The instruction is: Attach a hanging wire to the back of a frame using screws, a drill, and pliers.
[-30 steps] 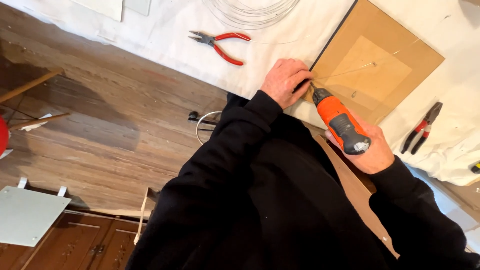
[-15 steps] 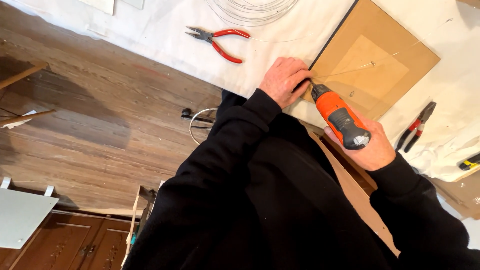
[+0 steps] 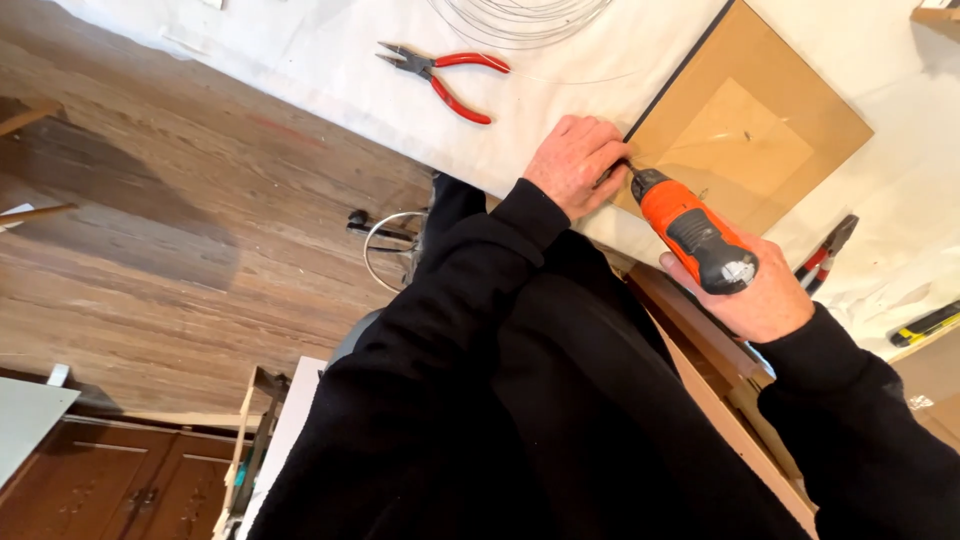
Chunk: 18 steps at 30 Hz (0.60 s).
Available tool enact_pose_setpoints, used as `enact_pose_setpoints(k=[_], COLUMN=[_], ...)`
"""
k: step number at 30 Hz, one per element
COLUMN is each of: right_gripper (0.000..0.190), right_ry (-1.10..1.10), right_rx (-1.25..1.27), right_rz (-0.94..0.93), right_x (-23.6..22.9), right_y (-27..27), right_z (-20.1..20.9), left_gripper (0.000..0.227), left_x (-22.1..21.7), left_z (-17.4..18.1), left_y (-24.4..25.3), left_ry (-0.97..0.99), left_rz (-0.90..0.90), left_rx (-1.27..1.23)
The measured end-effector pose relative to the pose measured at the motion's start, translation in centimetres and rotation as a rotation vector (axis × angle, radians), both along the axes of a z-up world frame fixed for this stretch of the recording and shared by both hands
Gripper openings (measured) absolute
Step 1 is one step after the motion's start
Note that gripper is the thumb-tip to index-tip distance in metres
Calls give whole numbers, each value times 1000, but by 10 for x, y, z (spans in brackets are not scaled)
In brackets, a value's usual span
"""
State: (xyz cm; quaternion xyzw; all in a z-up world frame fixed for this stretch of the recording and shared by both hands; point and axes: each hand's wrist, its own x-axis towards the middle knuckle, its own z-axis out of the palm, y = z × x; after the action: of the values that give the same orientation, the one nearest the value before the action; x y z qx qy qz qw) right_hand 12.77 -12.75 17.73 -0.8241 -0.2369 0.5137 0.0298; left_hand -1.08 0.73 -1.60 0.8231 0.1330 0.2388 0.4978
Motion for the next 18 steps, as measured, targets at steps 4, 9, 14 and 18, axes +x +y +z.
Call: enact_pose_setpoints(k=[4, 9, 14, 18], right_gripper=[49, 41, 32, 32], right_ry=[-24, -35, -95, -91], right_rx=[-200, -297, -163, -63], right_rz=[24, 32, 112, 114], right_x=[-6, -2, 0, 1], right_y=[34, 34, 19, 16], right_z=[16, 9, -1, -5], left_gripper=[25, 22, 21, 21], left_x=[-2, -3, -3, -3], left_z=[-2, -8, -12, -13], left_y=[-3, -4, -5, -5], left_ry=[-10, -22, -46, -48], left_rz=[32, 62, 59, 59], left_rx=[4, 15, 29, 21])
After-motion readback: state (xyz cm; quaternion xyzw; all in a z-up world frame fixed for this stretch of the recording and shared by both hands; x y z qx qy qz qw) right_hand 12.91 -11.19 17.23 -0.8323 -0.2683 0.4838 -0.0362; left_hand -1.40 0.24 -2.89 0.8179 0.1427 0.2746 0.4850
